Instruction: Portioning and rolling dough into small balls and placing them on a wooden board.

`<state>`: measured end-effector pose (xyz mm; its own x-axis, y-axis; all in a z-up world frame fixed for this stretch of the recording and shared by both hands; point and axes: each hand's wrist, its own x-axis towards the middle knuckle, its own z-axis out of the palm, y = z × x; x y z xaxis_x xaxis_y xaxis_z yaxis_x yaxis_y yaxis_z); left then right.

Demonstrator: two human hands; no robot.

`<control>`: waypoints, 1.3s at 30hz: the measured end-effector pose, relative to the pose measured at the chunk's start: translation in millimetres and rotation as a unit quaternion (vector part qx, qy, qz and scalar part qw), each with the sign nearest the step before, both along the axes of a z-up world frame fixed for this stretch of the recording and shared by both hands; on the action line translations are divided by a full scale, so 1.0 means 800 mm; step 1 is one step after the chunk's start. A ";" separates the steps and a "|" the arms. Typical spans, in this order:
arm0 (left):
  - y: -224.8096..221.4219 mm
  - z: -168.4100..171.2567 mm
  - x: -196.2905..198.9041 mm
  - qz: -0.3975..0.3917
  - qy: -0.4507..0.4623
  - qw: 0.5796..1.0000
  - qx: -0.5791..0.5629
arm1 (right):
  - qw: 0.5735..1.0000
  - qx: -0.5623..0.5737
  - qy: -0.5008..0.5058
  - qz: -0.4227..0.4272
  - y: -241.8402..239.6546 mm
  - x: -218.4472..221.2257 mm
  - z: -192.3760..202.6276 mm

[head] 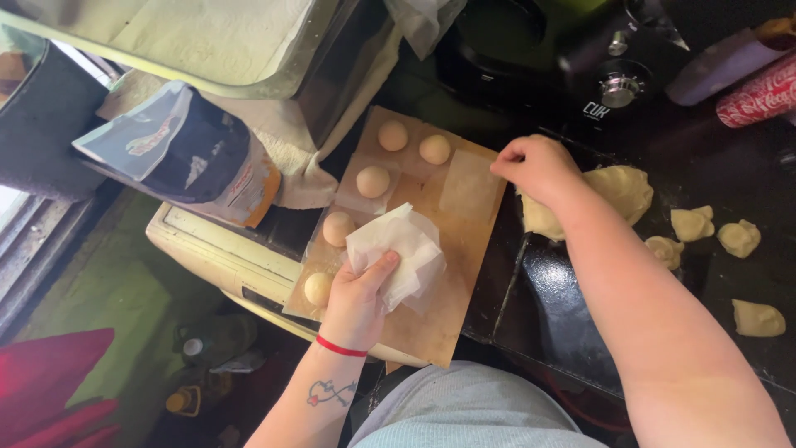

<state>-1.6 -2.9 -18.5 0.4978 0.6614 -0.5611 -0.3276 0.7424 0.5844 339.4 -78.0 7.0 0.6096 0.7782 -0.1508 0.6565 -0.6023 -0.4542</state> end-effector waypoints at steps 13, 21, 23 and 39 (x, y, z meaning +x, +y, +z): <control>-0.002 0.004 0.006 0.007 0.006 1.000 0.026 | 0.992 -0.049 -0.105 -0.048 0.017 -0.001 -0.013; 0.011 0.050 0.010 -0.025 0.041 0.998 -0.028 | 0.937 0.045 0.339 0.077 0.010 -0.150 0.092; 0.013 0.048 0.010 -0.032 0.049 0.998 -0.024 | 0.930 0.060 0.358 0.062 0.009 -0.145 0.078; 0.027 0.053 -0.006 0.008 0.109 0.994 0.022 | 0.923 -0.040 0.382 0.028 0.045 -0.147 0.080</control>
<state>-6.1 18.5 24.0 0.3565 0.6945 -0.6249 -0.2022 0.7104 0.6741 221.6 -42.4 70.6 0.2614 0.7724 -0.5789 0.1945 -0.6296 -0.7522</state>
